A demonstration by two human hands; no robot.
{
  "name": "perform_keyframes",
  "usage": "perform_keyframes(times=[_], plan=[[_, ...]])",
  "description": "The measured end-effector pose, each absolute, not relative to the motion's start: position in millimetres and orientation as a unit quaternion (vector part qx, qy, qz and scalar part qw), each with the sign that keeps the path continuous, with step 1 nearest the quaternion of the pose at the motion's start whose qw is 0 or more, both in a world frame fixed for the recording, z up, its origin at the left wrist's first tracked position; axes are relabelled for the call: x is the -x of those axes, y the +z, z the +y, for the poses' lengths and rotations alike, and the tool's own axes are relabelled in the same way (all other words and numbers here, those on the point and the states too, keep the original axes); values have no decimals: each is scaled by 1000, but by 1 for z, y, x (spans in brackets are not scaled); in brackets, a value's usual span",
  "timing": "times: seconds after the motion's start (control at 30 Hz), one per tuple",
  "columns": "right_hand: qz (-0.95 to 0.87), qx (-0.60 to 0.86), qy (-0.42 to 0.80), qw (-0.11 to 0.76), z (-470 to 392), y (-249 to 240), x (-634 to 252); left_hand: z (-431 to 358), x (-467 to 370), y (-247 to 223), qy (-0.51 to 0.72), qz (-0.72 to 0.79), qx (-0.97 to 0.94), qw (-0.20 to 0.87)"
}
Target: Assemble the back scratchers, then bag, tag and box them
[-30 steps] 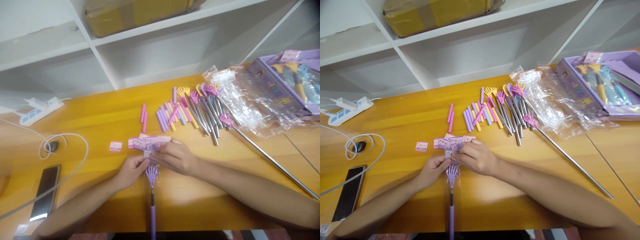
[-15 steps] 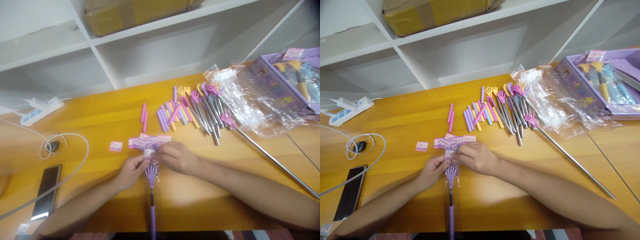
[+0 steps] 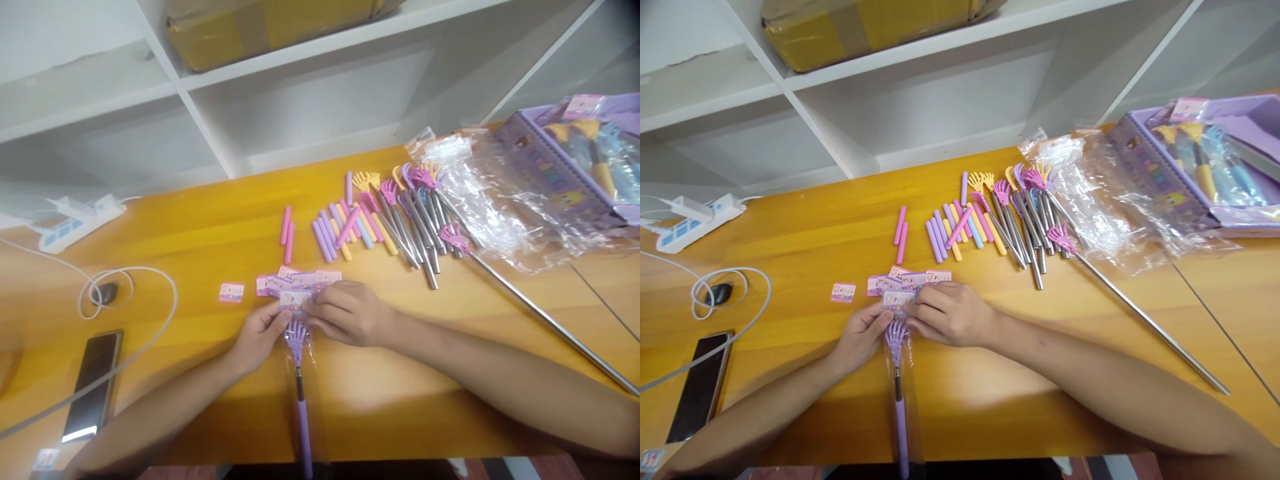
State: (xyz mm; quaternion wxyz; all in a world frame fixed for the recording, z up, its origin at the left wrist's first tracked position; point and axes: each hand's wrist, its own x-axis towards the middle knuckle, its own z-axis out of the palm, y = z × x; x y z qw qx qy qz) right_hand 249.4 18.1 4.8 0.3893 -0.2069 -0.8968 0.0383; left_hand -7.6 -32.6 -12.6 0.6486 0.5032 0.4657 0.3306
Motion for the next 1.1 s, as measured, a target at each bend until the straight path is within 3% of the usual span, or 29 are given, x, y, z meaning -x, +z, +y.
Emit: perform_keyframes(times=[0.77, 0.97, 1.1], plan=[[-913, 196, 35, 355, 7, 11, -244, -28, 1, 11, 202, 438, -693, 536], [-921, 173, 25, 348, 8, 11, -245, -28, 0, 10, 213, 426, -659, 582], [-887, 160, 75, 426, 20, 12, -258, -29, -2, 7, 251, 447, -574, 638]])
